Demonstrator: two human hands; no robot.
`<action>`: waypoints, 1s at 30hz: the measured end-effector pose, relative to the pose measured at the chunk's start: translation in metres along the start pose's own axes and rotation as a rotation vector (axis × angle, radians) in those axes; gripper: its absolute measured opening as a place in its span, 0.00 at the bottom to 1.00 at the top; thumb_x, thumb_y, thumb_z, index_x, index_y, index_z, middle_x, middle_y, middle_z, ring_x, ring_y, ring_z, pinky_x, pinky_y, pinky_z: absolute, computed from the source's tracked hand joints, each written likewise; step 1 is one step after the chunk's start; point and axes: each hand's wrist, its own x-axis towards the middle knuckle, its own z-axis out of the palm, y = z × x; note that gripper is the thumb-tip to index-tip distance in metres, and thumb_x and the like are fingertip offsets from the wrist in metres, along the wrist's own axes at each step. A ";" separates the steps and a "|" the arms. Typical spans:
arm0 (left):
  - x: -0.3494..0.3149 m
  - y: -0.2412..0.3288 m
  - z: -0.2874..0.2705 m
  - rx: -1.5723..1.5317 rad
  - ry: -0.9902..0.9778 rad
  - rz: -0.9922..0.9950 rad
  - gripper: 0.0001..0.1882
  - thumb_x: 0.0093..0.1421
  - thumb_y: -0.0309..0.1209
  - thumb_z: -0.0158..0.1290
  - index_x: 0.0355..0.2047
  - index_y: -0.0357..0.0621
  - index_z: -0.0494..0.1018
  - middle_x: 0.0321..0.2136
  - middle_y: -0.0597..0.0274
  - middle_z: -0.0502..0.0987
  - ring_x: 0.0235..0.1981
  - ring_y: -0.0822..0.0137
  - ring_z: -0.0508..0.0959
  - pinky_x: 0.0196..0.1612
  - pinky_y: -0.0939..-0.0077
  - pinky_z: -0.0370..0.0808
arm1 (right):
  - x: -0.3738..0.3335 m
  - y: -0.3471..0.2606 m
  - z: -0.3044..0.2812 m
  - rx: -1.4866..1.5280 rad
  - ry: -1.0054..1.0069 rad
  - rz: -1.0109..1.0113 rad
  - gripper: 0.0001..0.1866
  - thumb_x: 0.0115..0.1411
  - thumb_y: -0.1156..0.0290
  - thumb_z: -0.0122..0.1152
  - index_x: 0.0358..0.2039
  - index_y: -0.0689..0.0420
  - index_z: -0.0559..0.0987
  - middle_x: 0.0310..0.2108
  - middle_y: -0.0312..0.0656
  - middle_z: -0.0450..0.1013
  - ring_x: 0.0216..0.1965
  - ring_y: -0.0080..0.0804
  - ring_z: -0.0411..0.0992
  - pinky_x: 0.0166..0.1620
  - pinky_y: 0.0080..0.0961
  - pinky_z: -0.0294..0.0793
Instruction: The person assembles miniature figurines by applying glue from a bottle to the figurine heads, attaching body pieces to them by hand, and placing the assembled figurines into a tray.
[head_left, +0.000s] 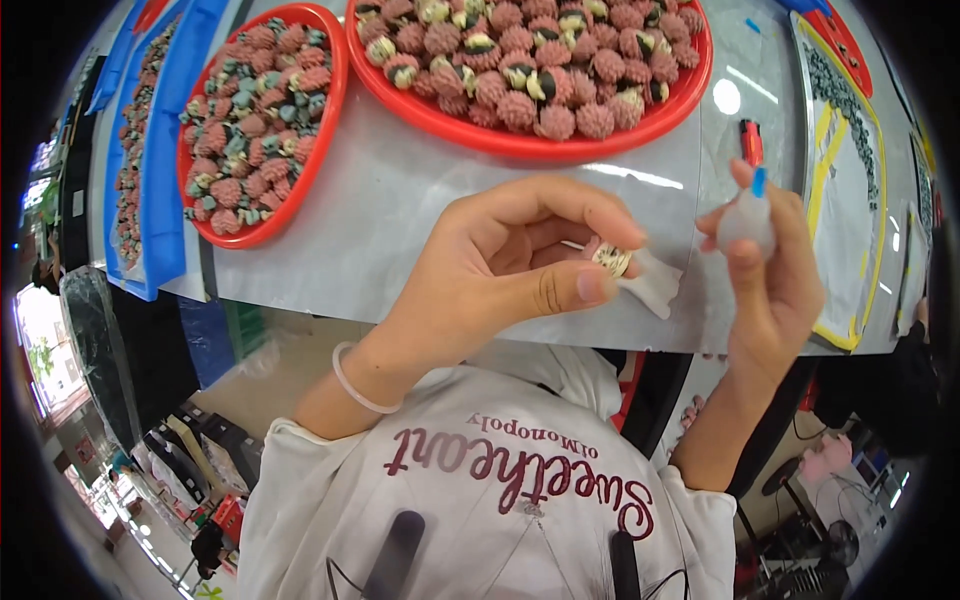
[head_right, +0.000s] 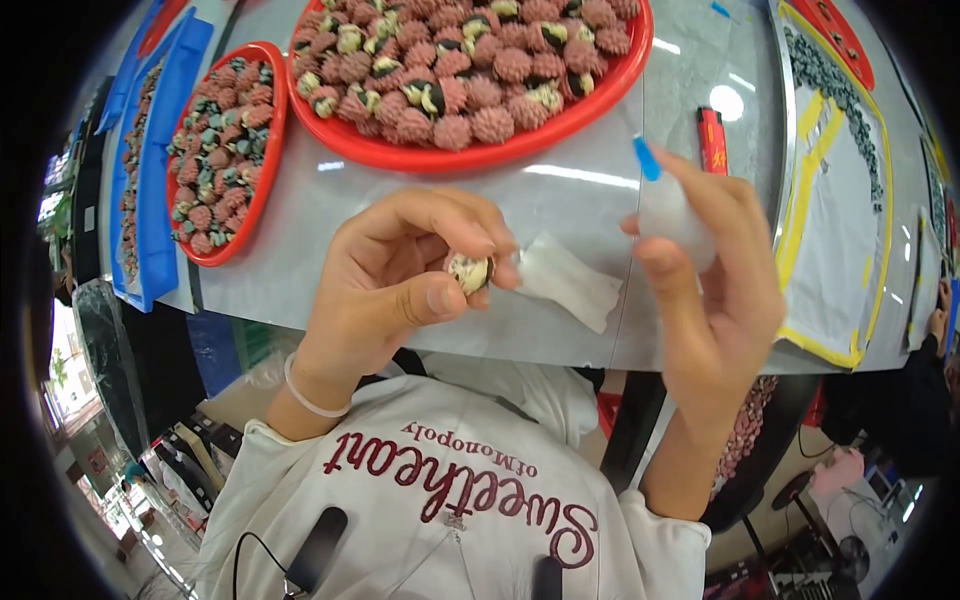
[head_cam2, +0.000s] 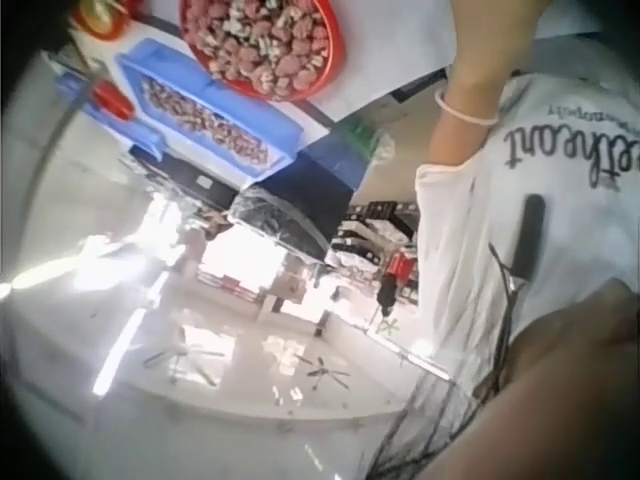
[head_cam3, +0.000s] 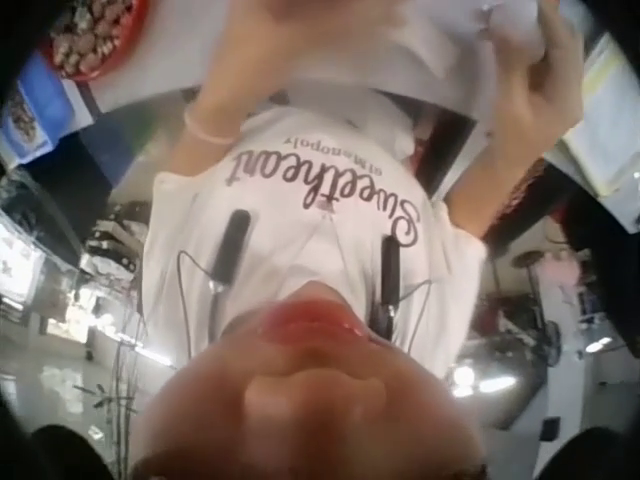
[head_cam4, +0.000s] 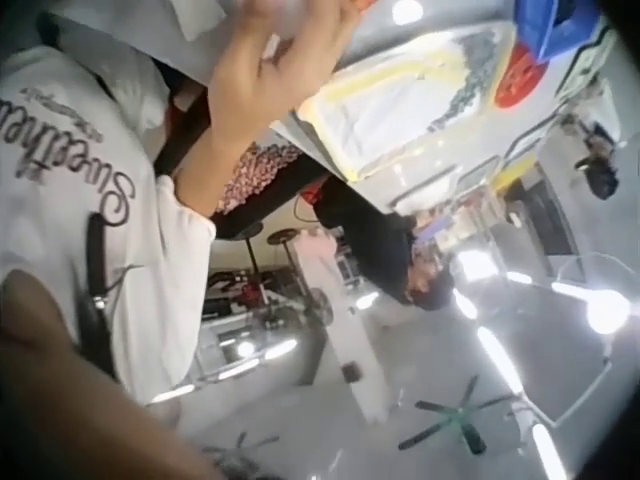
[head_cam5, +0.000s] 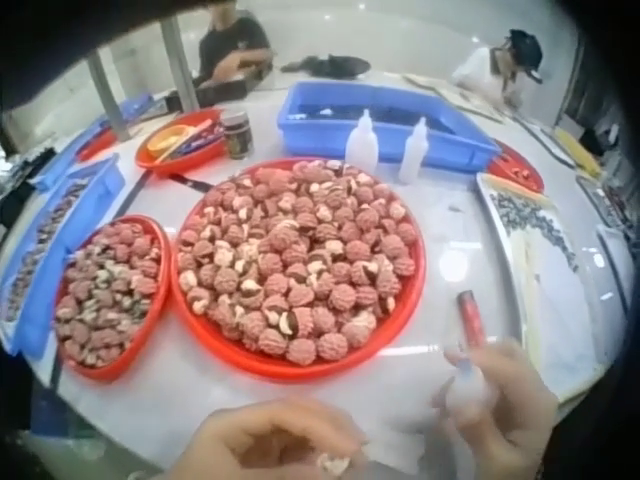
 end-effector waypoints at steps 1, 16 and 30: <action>-0.001 -0.004 0.000 -0.017 0.006 -0.014 0.14 0.48 0.27 0.55 0.35 0.38 0.67 0.33 0.56 0.69 0.33 0.67 0.73 0.33 0.81 0.71 | -0.003 -0.002 -0.004 0.014 0.015 0.015 0.19 0.48 0.68 0.60 0.39 0.66 0.71 0.35 0.44 0.69 0.33 0.26 0.67 0.38 0.15 0.64; -0.006 -0.019 0.000 -0.071 0.061 -0.033 0.17 0.49 0.37 0.55 0.34 0.42 0.64 0.35 0.50 0.70 0.33 0.65 0.73 0.34 0.80 0.70 | -0.023 -0.006 -0.031 0.109 0.033 0.013 0.27 0.49 0.53 0.57 0.40 0.64 0.67 0.36 0.50 0.64 0.40 0.34 0.62 0.43 0.23 0.63; -0.005 -0.020 0.003 0.011 0.092 -0.013 0.17 0.48 0.36 0.56 0.33 0.38 0.67 0.32 0.51 0.71 0.33 0.63 0.74 0.30 0.80 0.74 | -0.022 -0.023 -0.024 -0.116 -0.004 -0.166 0.25 0.49 0.58 0.55 0.36 0.70 0.69 0.30 0.53 0.67 0.31 0.36 0.65 0.36 0.28 0.64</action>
